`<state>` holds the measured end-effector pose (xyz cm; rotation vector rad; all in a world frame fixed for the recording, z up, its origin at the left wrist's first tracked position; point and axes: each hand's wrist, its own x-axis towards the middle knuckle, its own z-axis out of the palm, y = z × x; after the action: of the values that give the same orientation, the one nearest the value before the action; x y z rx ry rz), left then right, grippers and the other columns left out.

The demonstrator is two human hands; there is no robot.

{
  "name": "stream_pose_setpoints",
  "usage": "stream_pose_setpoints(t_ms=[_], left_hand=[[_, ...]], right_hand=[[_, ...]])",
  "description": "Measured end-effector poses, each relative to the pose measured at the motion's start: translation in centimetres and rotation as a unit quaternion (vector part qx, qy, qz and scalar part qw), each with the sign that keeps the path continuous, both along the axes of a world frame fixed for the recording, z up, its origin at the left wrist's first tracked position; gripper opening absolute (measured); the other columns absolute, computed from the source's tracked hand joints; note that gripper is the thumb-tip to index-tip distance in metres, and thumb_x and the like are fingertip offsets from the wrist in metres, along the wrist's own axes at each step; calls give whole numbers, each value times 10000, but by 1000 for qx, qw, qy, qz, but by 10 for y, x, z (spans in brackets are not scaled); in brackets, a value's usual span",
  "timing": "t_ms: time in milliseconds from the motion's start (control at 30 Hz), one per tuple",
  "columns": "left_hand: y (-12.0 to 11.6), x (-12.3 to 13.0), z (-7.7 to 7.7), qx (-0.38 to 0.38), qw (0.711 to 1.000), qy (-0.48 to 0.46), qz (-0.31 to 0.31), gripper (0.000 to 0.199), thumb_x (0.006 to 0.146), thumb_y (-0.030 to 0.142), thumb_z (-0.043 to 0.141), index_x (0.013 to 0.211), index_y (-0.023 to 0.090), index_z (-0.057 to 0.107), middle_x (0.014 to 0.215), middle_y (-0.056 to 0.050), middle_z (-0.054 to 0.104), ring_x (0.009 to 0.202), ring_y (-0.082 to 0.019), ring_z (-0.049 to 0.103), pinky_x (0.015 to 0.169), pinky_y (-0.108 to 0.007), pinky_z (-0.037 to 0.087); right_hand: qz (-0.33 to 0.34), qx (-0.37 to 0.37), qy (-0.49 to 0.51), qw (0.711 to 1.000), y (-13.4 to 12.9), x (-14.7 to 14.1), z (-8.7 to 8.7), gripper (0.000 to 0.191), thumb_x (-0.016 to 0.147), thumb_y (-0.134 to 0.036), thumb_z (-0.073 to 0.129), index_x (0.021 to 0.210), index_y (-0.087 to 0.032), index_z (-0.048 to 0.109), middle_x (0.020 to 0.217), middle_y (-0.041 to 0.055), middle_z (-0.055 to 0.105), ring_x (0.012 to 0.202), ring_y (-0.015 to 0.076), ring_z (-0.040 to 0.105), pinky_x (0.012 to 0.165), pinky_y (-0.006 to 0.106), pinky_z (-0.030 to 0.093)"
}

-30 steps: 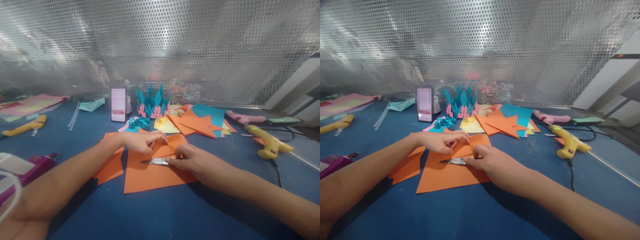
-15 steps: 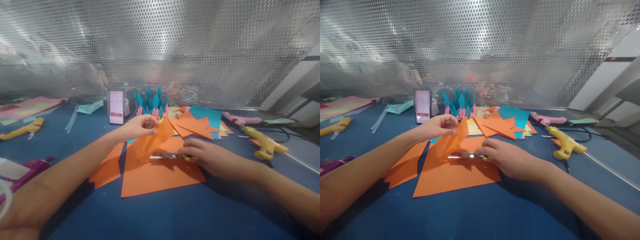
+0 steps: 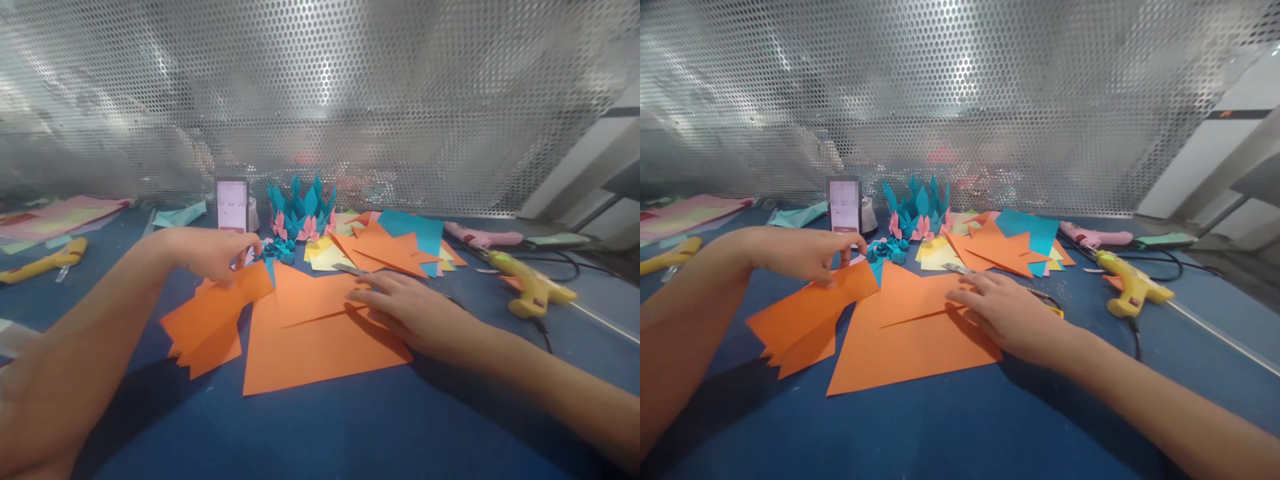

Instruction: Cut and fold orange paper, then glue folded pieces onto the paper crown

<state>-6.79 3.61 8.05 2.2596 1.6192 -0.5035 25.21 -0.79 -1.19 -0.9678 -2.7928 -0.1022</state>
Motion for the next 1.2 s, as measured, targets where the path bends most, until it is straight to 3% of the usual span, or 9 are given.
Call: stream_pose_setpoints(t_ms=[167, 233, 333, 500, 633, 800, 933, 1100, 1200], left_hand=[[5, -1, -8, 91, 991, 101, -11, 382, 551, 325, 635, 910, 221, 557, 899, -74, 637, 663, -213, 577, 489, -255, 316], [4, 6, -13, 130, 986, 97, -39, 285, 603, 351, 608, 851, 215, 567, 883, -76, 632, 689, -219, 568, 498, -264, 305], [-1, 22, -20, 118, 989, 49, -79, 229, 710, 408, 532, 836, 222, 574, 854, -55, 630, 700, -207, 558, 518, -269, 315], [-12, 44, -29, 88, 989, 10, -119, 174, 780, 372, 489, 783, 221, 575, 844, -33, 630, 705, -181, 549, 535, -261, 318], [-14, 46, -29, 97, 989, 16, -113, 176, 800, 335, 471, 741, 209, 580, 837, -36, 633, 693, -172, 548, 541, -262, 318], [-7, 50, -36, 142, 984, -39, -96, 158, 799, 300, 461, 820, 205, 585, 862, -34, 636, 703, -168, 557, 558, -259, 335], [-3, 54, -52, 154, 976, -117, -104, 244, 797, 365, 499, 967, 204, 566, 1000, -47, 614, 859, -197, 557, 661, -272, 376], [-1, 56, -69, 138, 969, -145, -145, 468, 746, 568, 548, 1015, 184, 539, 1018, -77, 560, 916, -239, 519, 719, -302, 382], [0, 56, -76, 138, 966, -151, -156, 536, 737, 611, 540, 1039, 168, 529, 1021, -87, 525, 943, -248, 489, 774, -319, 378]], right_hand=[[41, -30, 10, 999, -7, -7, -5, 312, 939, -279, 375, 1159, -249, 594, 1146, 118, 586, 1019, 252, 552, 816, 407, 472], [36, -35, 54, 997, -5, -6, -10, 294, 938, -255, 388, 1103, -241, 630, 1112, 104, 603, 995, 227, 562, 819, 378, 471], [25, -69, 138, 988, -3, -6, -15, 271, 923, -201, 411, 997, -231, 670, 1015, 81, 628, 911, 179, 580, 789, 322, 473], [-36, -174, 224, 958, -4, -8, -11, 165, 826, -157, 504, 762, -201, 650, 819, 40, 646, 786, 153, 603, 738, 287, 489], [-109, -208, 298, 925, 2, -1, -5, 126, 780, -179, 500, 721, -204, 609, 787, 37, 658, 748, 168, 622, 694, 300, 510], [-207, -138, 344, 905, 21, 22, 2, 135, 755, -285, 554, 752, -208, 665, 819, 54, 687, 783, 212, 640, 741, 352, 516], [-279, -50, 341, 896, 37, 45, 5, 169, 762, -241, 527, 810, -207, 685, 812, 53, 694, 753, 219, 646, 723, 381, 528], [-297, 52, 225, 926, 52, 72, 2, 275, 810, -135, 415, 852, -197, 680, 855, 91, 684, 789, 262, 660, 723, 447, 531], [-275, 101, 165, 942, 54, 73, -1, 285, 820, -131, 417, 925, -188, 675, 1044, 130, 646, 1000, 307, 610, 853, 490, 490]])
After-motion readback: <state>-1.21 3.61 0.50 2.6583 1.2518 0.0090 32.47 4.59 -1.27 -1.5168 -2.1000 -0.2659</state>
